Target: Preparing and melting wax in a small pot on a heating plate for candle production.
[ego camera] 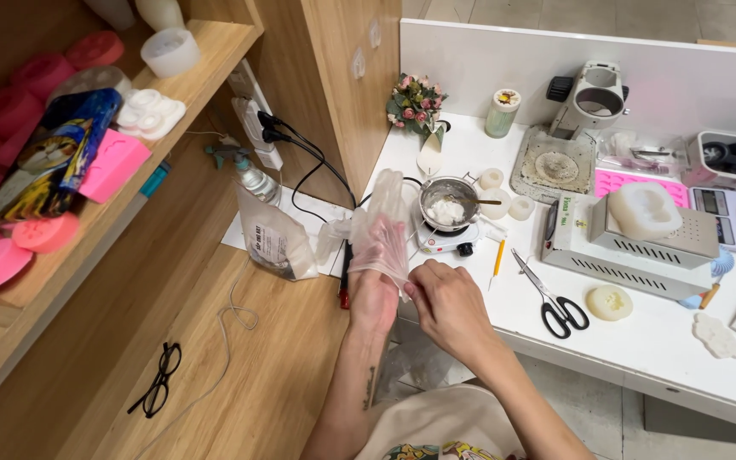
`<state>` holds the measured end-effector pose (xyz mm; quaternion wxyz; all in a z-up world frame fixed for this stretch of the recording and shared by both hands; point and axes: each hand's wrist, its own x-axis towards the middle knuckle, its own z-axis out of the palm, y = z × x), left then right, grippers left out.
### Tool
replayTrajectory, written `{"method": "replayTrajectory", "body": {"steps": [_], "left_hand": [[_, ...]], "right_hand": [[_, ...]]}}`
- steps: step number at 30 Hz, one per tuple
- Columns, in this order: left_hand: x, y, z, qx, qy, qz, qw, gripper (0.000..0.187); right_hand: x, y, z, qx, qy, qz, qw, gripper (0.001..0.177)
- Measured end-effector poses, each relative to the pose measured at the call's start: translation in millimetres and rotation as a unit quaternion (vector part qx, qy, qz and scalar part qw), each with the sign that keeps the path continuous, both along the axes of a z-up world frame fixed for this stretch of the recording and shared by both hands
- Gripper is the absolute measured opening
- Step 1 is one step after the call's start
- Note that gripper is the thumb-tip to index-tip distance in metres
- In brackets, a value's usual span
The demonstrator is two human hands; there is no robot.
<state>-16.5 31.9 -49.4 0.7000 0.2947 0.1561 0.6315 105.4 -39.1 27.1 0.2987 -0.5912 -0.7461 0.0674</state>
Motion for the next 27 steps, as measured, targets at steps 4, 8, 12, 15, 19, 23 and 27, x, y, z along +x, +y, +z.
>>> {"method": "replayTrajectory", "body": {"steps": [4, 8, 12, 15, 19, 23, 27], "left_hand": [[-24.8, 17.0, 0.5, 0.005, 0.011, 0.051, 0.999, 0.059], [-63.7, 33.4, 30.2, -0.015, -0.162, 0.042, 0.986, 0.071], [-33.8, -6.2, 51.4, -0.014, -0.192, -0.173, 0.966, 0.064], [-12.1, -32.7, 46.7, -0.042, -0.142, -0.205, 0.968, 0.074], [-14.2, -33.6, 44.2, 0.033, -0.088, -0.170, 0.981, 0.074], [-13.9, -23.9, 36.4, 0.015, -0.130, -0.129, 0.983, 0.070], [-16.5, -18.1, 63.9, -0.019, -0.208, -0.175, 0.962, 0.064]], "right_hand": [[-1.5, -0.3, 2.2, -0.021, 0.079, 0.058, 0.995, 0.013], [3.7, 2.7, -18.5, -0.145, 0.189, 0.029, 0.971, 0.017], [4.6, 28.0, -6.7, -0.162, 0.513, 0.074, 0.839, 0.018], [5.1, 33.3, 14.7, -0.195, 0.627, -0.003, 0.754, 0.024], [17.6, 40.4, -33.2, -0.068, 0.559, -0.007, 0.826, 0.027], [15.9, 36.2, -30.2, -0.065, 0.612, -0.067, 0.785, 0.023], [11.4, 16.1, -16.7, 0.088, 0.441, -0.135, 0.883, 0.027]]}}
